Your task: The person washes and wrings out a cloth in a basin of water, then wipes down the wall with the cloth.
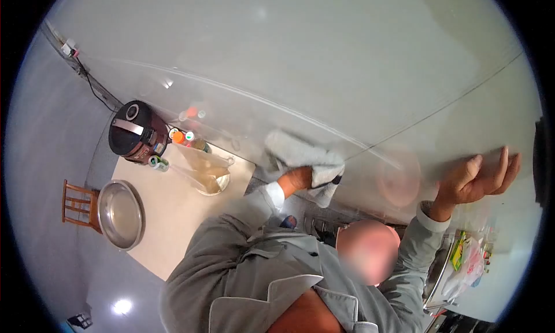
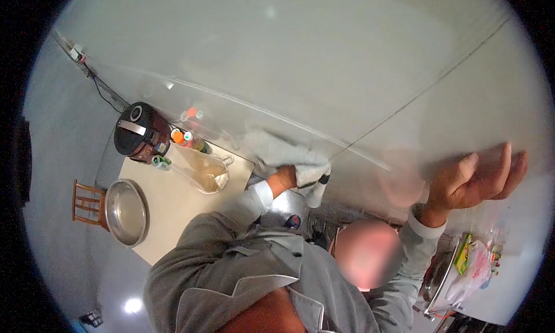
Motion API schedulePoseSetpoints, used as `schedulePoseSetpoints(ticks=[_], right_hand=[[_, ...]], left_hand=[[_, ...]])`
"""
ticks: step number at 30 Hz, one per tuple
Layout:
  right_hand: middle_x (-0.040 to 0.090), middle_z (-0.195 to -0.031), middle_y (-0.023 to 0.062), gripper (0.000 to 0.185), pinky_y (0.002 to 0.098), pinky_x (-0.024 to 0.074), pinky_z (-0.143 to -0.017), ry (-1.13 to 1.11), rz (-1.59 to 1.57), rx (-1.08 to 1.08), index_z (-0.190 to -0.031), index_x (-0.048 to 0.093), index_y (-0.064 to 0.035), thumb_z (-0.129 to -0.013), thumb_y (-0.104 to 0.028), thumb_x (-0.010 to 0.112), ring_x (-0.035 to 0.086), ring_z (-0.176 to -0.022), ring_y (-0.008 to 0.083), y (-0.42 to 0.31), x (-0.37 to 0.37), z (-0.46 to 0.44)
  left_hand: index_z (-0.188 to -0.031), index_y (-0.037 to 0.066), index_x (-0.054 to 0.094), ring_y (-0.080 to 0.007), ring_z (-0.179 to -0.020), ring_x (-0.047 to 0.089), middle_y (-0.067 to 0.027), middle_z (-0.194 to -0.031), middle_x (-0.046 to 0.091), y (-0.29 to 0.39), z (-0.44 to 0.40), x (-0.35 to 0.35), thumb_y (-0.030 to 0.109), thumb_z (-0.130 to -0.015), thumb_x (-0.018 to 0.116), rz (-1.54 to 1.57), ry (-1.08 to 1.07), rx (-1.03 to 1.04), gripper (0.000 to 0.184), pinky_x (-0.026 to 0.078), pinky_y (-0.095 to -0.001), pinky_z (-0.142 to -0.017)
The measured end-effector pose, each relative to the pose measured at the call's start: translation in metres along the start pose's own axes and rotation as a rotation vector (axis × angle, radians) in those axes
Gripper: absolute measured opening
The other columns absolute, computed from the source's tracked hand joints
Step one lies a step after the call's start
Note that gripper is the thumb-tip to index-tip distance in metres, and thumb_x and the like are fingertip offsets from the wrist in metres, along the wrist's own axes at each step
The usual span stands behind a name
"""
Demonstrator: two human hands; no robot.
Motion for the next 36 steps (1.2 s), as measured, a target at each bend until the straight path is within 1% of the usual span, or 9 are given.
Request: schedulePoseSetpoints(ticks=[6, 11, 16, 23, 26, 28, 30, 35, 36], right_hand=[[0.033, -0.143, 0.0199, 0.044, 0.0465, 0.0273, -0.114, -0.02, 0.059, 0.009, -0.131, 0.048, 0.0002, -0.087, -0.005, 0.049, 0.029, -0.138, 0.0346, 0.0, -0.004, 0.0], [0.033, -0.143, 0.0197, 0.048, 0.0474, 0.0271, -0.114, -0.022, 0.024, 0.034, -0.132, 0.046, 0.0, -0.085, -0.004, 0.048, 0.029, -0.139, 0.0354, 0.001, -0.003, 0.002], [0.033, -0.143, 0.0204, 0.049, 0.047, 0.0277, -0.113, -0.013, 0.03, 0.041, -0.132, 0.047, 0.0002, -0.084, -0.004, 0.048, 0.029, -0.139, 0.0349, 0.0, 0.0, 0.002], [0.032, -0.145, 0.0177, 0.045, 0.0439, 0.0283, -0.114, -0.001, -0.008, 0.041, -0.133, 0.047, -0.0008, -0.088, -0.005, 0.049, 0.031, -0.138, 0.0302, 0.0, 0.003, 0.003], [0.032, -0.145, 0.0174, 0.046, 0.0426, 0.0288, -0.113, 0.006, -0.046, 0.073, -0.133, 0.046, -0.0012, -0.086, -0.003, 0.049, 0.031, -0.138, 0.0294, 0.0, 0.004, 0.005], [0.033, -0.144, 0.0177, 0.047, 0.0417, 0.0294, -0.113, -0.007, -0.033, 0.066, -0.132, 0.046, -0.001, -0.086, -0.001, 0.048, 0.032, -0.138, 0.0284, -0.001, 0.002, 0.003], [0.034, -0.143, 0.0179, 0.046, 0.0412, 0.0295, -0.113, -0.02, 0.005, 0.043, -0.132, 0.046, -0.0006, -0.086, -0.002, 0.048, 0.032, -0.138, 0.0283, 0.0, -0.001, 0.002], [0.034, -0.142, 0.0189, 0.044, 0.0403, 0.0299, -0.113, -0.04, 0.001, -0.006, -0.131, 0.044, 0.0012, -0.087, 0.001, 0.047, 0.032, -0.136, 0.0294, -0.001, 0.002, 0.001], [0.034, -0.142, 0.0189, 0.044, 0.0403, 0.0305, -0.112, -0.012, -0.086, 0.021, -0.131, 0.045, 0.0006, -0.087, 0.002, 0.048, 0.035, -0.134, 0.029, -0.001, 0.005, 0.002]], left_hand=[[-0.136, 0.016, 0.049, -0.0273, -0.129, 0.047, -0.0111, -0.138, 0.05, -0.017, 0.048, -0.053, 0.044, -0.093, 0.054, 0.152, 0.092, -0.248, 0.052, 0.034, -0.0432, -0.111], [-0.135, 0.015, 0.05, -0.0275, -0.128, 0.047, -0.0108, -0.137, 0.052, -0.015, 0.031, -0.096, 0.044, -0.093, 0.054, 0.048, 0.359, -0.242, 0.051, 0.034, -0.0434, -0.11], [-0.133, 0.014, 0.051, -0.0277, -0.128, 0.048, -0.0106, -0.135, 0.053, 0.013, -0.016, -0.11, 0.044, -0.093, 0.053, -0.064, 0.465, -0.056, 0.051, 0.035, -0.0435, -0.11], [-0.132, 0.013, 0.052, -0.028, -0.127, 0.048, -0.0102, -0.132, 0.055, 0.073, -0.066, -0.031, 0.045, -0.093, 0.053, -0.413, 0.369, 0.389, 0.05, 0.035, -0.0437, -0.109], [-0.136, 0.019, 0.051, -0.0309, -0.127, 0.047, -0.0102, -0.136, 0.053, 0.053, -0.032, -0.008, 0.041, -0.088, 0.059, 0.56, -0.021, -0.088, 0.053, 0.035, -0.0449, -0.109], [-0.136, 0.019, 0.052, -0.0305, -0.126, 0.048, -0.0097, -0.136, 0.053, 0.073, -0.028, -0.055, 0.042, -0.088, 0.059, 0.026, 0.021, 0.007, 0.054, 0.035, -0.0448, -0.109], [-0.128, 0.019, 0.056, -0.0321, -0.127, 0.047, -0.0106, -0.133, 0.055, 0.033, -0.006, -0.025, 0.039, -0.088, 0.059, 0.212, -0.123, -0.419, 0.045, 0.037, -0.0449, -0.107], [-0.125, 0.016, 0.06, -0.033, -0.122, 0.05, -0.0106, -0.129, 0.058, -0.056, 0.063, 0.079, 0.039, -0.086, 0.06, -0.308, 0.566, -0.181, 0.045, 0.037, -0.0456, -0.106], [-0.125, 0.015, 0.06, -0.033, -0.122, 0.05, -0.0107, -0.129, 0.058, -0.063, 0.065, 0.079, 0.039, -0.086, 0.06, -0.337, 0.626, -0.261, 0.045, 0.037, -0.0455, -0.105]])
Point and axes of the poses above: each hand's wrist, its own z-axis away from the middle knuckle, its own x-axis out of the palm, y = z × x, the point moved 1 cm from there along -z, towards the middle knuckle
